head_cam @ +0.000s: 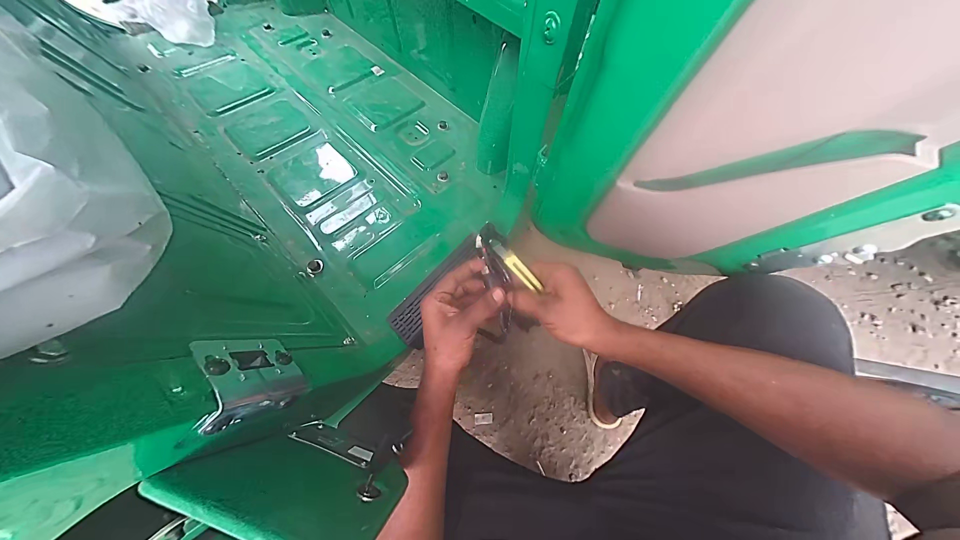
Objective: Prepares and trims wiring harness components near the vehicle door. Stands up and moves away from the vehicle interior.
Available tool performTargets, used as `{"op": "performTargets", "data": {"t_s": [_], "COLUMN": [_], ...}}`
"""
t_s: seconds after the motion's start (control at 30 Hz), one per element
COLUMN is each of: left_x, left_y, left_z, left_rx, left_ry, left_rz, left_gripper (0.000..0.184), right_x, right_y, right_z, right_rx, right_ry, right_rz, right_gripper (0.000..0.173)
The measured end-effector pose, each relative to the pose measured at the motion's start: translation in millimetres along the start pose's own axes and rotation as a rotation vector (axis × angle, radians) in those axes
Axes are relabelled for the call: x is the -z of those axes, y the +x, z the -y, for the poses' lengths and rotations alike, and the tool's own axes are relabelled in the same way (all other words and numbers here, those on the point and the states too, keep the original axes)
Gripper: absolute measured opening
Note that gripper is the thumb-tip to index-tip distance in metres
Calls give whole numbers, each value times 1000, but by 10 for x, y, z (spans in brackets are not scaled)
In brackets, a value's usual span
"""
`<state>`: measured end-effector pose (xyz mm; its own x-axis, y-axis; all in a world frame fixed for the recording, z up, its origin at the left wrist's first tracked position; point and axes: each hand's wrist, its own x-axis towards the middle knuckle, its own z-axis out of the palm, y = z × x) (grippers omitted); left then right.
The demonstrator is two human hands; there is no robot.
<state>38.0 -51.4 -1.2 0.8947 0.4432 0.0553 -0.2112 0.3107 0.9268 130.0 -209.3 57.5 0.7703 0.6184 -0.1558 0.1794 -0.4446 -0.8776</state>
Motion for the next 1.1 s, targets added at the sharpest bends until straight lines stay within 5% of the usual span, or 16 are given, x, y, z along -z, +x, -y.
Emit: {"op": "performTargets", "data": {"t_s": [0.23, 0.37, 0.67, 1.1], "left_x": [-6, -15, -70, -55], "left_y": [22, 28, 8, 4], "left_z": [118, 90, 154, 83], "left_rx": [125, 85, 130, 158], "left_ry": [-153, 61, -99, -350], "left_rz": [27, 178, 77, 73], "left_gripper": [44, 69, 22, 18], "right_x": [68, 98, 35, -15], "right_y": [83, 89, 123, 60], "right_z": [-64, -117, -113, -54], "right_rx": [-31, -14, -47, -65], "right_ry": [32, 90, 144, 382], "right_rz": [2, -16, -27, -31], "right_gripper": [12, 16, 15, 10]}}
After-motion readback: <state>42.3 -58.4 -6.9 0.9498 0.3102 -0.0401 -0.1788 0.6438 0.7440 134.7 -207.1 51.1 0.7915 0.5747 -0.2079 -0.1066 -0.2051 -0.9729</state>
